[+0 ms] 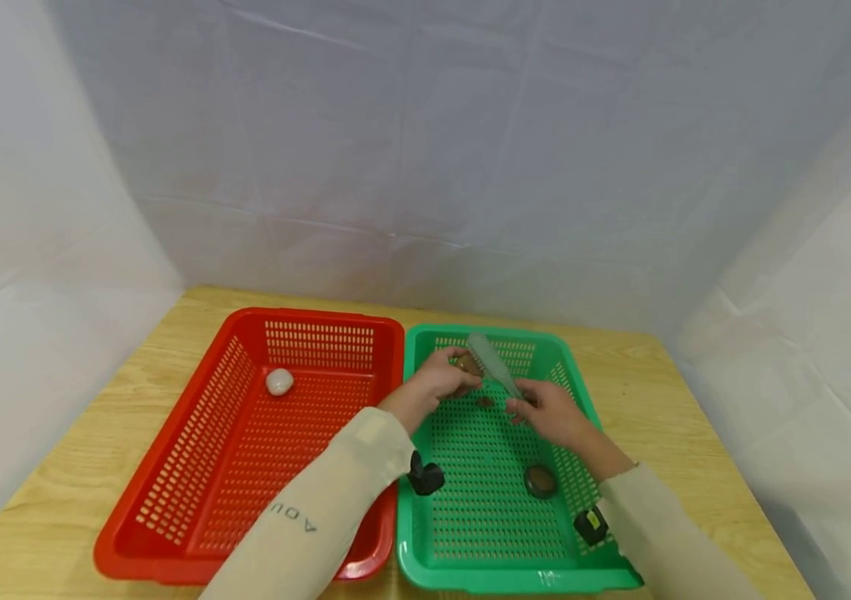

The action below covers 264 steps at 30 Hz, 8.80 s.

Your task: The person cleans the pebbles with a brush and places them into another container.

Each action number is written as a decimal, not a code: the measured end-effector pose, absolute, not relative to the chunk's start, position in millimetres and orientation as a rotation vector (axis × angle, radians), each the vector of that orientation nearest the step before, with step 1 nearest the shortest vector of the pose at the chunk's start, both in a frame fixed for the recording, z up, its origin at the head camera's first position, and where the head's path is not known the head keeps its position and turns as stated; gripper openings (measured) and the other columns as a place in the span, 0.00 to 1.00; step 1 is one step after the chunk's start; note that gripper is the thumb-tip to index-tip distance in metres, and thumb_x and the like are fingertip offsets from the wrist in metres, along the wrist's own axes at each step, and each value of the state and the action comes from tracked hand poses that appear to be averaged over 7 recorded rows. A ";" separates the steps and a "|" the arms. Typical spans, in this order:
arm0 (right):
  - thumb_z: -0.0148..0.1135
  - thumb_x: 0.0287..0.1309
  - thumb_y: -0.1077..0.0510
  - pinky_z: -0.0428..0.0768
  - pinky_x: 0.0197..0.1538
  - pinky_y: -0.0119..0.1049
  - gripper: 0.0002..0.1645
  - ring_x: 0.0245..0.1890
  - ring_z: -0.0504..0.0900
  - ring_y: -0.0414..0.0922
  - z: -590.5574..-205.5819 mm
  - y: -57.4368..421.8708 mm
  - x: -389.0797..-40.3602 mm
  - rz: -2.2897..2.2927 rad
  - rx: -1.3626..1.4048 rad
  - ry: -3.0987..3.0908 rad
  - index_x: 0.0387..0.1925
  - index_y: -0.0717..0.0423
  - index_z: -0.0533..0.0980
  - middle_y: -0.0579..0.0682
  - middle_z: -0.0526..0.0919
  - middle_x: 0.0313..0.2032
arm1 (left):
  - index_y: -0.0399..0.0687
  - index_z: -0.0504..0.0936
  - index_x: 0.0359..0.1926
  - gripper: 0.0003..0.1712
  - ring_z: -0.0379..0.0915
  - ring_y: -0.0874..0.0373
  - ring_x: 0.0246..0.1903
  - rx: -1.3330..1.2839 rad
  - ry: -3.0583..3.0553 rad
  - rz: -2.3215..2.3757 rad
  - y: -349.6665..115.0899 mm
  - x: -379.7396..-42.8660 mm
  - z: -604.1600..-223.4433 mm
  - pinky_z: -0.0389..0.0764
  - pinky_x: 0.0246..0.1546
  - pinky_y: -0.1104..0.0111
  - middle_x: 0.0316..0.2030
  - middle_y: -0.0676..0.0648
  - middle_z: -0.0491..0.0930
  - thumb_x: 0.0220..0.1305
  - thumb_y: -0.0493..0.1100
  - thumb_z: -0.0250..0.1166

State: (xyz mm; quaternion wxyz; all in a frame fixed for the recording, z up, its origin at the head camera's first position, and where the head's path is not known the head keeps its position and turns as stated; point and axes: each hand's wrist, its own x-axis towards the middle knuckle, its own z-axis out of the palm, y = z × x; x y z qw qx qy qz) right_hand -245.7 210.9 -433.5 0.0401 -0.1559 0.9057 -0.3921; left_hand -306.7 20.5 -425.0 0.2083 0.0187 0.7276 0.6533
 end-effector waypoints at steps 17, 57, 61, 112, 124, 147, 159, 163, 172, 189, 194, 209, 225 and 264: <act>0.54 0.61 0.62 0.78 0.31 0.36 0.15 0.29 0.82 0.46 -429.0 210.0 -245.3 -1.158 -0.263 2.832 0.46 0.68 0.74 0.55 0.83 0.31 | 0.45 0.68 0.60 0.30 0.69 0.60 0.20 0.062 2.014 1.806 18.3 -306.6 -422.2 0.71 0.21 0.73 0.33 0.45 0.77 0.55 0.31 0.64; 0.54 0.62 0.57 0.78 0.32 0.35 0.19 0.32 0.82 0.51 -432.2 211.7 -243.4 -1.213 -0.497 2.817 0.52 0.62 0.72 0.54 0.83 0.32 | 0.40 0.59 0.65 0.37 0.67 0.61 0.18 0.085 2.012 1.810 22.0 -305.8 -424.6 0.70 0.23 0.71 0.26 0.47 0.78 0.55 0.28 0.62; 0.55 0.61 0.58 0.78 0.32 0.34 0.18 0.32 0.82 0.50 -434.0 212.9 -245.4 -1.191 -0.468 2.826 0.51 0.62 0.74 0.56 0.83 0.33 | 0.41 0.60 0.65 0.36 0.69 0.61 0.18 0.087 2.006 1.814 21.5 -307.0 -424.7 0.70 0.20 0.73 0.29 0.45 0.79 0.55 0.28 0.62; 0.55 0.61 0.57 0.77 0.30 0.34 0.22 0.32 0.82 0.53 -430.6 209.1 -247.0 -1.242 -0.457 2.815 0.55 0.64 0.70 0.59 0.82 0.35 | 0.40 0.62 0.64 0.33 0.77 0.60 0.25 0.047 1.986 1.850 20.7 -309.2 -424.0 0.72 0.23 0.73 0.43 0.37 0.78 0.57 0.30 0.61; 0.55 0.61 0.59 0.80 0.32 0.37 0.21 0.31 0.83 0.50 -431.4 210.8 -248.0 -1.241 -0.393 2.800 0.53 0.67 0.71 0.56 0.83 0.34 | 0.42 0.65 0.62 0.30 0.77 0.59 0.28 0.029 1.970 1.864 19.8 -306.8 -419.6 0.70 0.20 0.75 0.43 0.38 0.78 0.58 0.31 0.60; 0.53 0.63 0.56 0.79 0.30 0.35 0.22 0.32 0.83 0.48 -431.1 211.4 -247.1 -1.345 -0.183 2.869 0.55 0.63 0.69 0.57 0.82 0.38 | 0.42 0.66 0.61 0.28 0.78 0.59 0.29 0.029 1.965 1.853 20.0 -306.5 -421.8 0.70 0.22 0.74 0.41 0.38 0.80 0.59 0.32 0.60; 0.55 0.62 0.55 0.78 0.29 0.34 0.26 0.32 0.83 0.51 -430.1 210.0 -246.1 -1.377 -0.336 2.875 0.59 0.63 0.66 0.58 0.82 0.39 | 0.43 0.66 0.61 0.29 0.78 0.47 0.40 0.019 1.957 1.842 21.1 -307.7 -422.9 0.71 0.21 0.74 0.44 0.37 0.77 0.59 0.31 0.60; 0.55 0.61 0.56 0.78 0.29 0.35 0.24 0.31 0.83 0.53 -429.6 209.0 -245.8 -1.347 -0.468 2.841 0.57 0.63 0.69 0.58 0.82 0.37 | 0.44 0.66 0.62 0.30 0.78 0.55 0.28 0.016 1.955 1.849 21.2 -307.3 -422.3 0.70 0.19 0.75 0.39 0.39 0.78 0.58 0.30 0.60; 0.54 0.62 0.57 0.77 0.31 0.33 0.22 0.30 0.82 0.51 -432.7 208.5 -244.7 -1.184 -0.585 2.780 0.55 0.64 0.70 0.56 0.83 0.33 | 0.39 0.69 0.56 0.26 0.65 0.59 0.16 0.092 2.077 1.800 19.0 -305.4 -424.6 0.67 0.19 0.72 0.22 0.47 0.73 0.54 0.30 0.63; 0.50 0.64 0.59 0.79 0.30 0.38 0.16 0.29 0.82 0.50 -431.6 211.6 -245.7 -1.291 -0.180 2.833 0.48 0.67 0.73 0.60 0.82 0.34 | 0.45 0.67 0.61 0.28 0.77 0.62 0.26 0.003 1.945 1.854 20.4 -308.2 -423.6 0.71 0.21 0.75 0.47 0.38 0.75 0.59 0.32 0.60; 0.49 0.65 0.58 0.80 0.33 0.44 0.19 0.33 0.82 0.53 -430.8 212.0 -246.0 -1.354 -0.190 2.828 0.52 0.67 0.70 0.61 0.81 0.36 | 0.45 0.66 0.62 0.29 0.78 0.62 0.27 -0.005 1.953 1.842 20.5 -308.3 -422.8 0.71 0.21 0.75 0.46 0.39 0.76 0.58 0.32 0.61; 0.52 0.64 0.58 0.80 0.34 0.44 0.24 0.33 0.82 0.53 -428.0 209.0 -244.9 -1.415 -0.461 2.824 0.59 0.64 0.66 0.59 0.82 0.38 | 0.45 0.69 0.59 0.28 0.79 0.50 0.38 0.006 1.976 1.832 21.1 -307.4 -421.3 0.72 0.21 0.74 0.43 0.37 0.76 0.56 0.30 0.62; 0.50 0.65 0.57 0.80 0.33 0.41 0.20 0.31 0.82 0.48 -434.7 212.3 -245.9 -1.270 -0.467 2.722 0.54 0.64 0.70 0.61 0.81 0.36 | 0.42 0.66 0.61 0.33 0.73 0.60 0.22 0.062 2.029 1.805 20.7 -306.0 -421.8 0.73 0.27 0.69 0.39 0.38 0.79 0.53 0.28 0.64; 0.55 0.61 0.53 0.77 0.37 0.39 0.25 0.38 0.80 0.45 -432.4 211.3 -244.2 -1.064 -0.497 2.899 0.57 0.60 0.70 0.54 0.81 0.43 | 0.44 0.68 0.60 0.33 0.69 0.59 0.19 0.084 2.081 1.756 19.2 -306.5 -423.0 0.72 0.26 0.67 0.34 0.42 0.80 0.51 0.30 0.66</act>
